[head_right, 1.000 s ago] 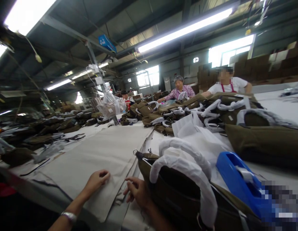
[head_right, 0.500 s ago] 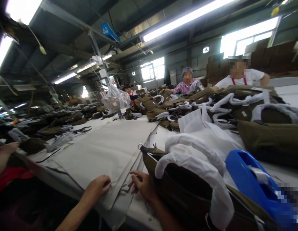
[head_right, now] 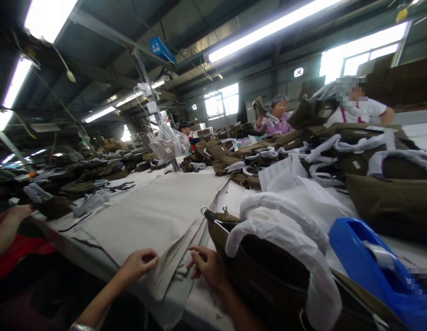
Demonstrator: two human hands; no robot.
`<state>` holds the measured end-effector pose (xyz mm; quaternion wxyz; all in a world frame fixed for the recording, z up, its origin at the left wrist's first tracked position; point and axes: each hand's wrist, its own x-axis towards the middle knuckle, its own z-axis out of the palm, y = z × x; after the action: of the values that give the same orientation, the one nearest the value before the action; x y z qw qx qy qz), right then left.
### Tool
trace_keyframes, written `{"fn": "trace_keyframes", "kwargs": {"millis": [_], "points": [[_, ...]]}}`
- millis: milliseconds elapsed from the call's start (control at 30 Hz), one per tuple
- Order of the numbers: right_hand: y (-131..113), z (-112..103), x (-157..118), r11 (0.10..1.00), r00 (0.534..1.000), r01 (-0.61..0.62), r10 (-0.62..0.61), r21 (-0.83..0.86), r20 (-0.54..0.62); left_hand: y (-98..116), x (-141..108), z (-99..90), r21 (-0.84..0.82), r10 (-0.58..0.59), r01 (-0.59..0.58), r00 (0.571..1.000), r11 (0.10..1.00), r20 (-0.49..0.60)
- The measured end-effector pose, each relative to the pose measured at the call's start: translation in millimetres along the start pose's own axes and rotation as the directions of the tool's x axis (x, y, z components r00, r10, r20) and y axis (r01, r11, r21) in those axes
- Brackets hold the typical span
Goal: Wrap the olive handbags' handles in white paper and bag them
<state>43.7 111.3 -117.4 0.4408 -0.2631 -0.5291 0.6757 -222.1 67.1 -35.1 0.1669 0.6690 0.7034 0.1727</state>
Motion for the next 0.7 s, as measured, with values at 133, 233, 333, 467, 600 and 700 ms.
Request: {"fn": "trace_keyframes", "kwargs": {"millis": [133, 233, 333, 467, 600, 700], "points": [[-0.1, 0.5, 0.8, 1.000, 1.000, -0.004, 0.004, 0.012, 0.001, -3.6, 3.7, -5.8, -0.057, -0.008, 0.005, 0.999, 0.998, -0.042], [0.7, 0.6, 1.8, 1.000, 1.000, -0.013, 0.013, 0.022, 0.000, -6.5, 6.7, -7.8, -0.071, -0.021, 0.015, 0.997, 0.997, -0.074], [1.1, 0.1, 2.2, 1.000, 1.000, -0.015, 0.015, 0.023, 0.006, -8.3, 10.2, -9.0, -0.093, 0.014, -0.012, 1.000, 0.996, 0.019], [1.2, -0.5, 1.6, 1.000, 1.000, -0.010, 0.009, 0.020, 0.017, -12.3, 19.1, -16.2, -0.109, 0.068, -0.051, 0.984, 0.993, 0.164], [3.0, -0.3, 1.9, 1.000, 1.000, -0.007, 0.006, 0.020, 0.016, -11.7, 24.6, -22.1, -0.058, 0.047, -0.039, 0.990, 0.998, 0.133], [4.4, -0.2, 3.1, 1.000, 1.000, -0.008, 0.008, 0.016, 0.011, -1.2, 12.4, -15.1, -0.018, 0.047, -0.045, 0.996, 0.999, 0.079]]}}
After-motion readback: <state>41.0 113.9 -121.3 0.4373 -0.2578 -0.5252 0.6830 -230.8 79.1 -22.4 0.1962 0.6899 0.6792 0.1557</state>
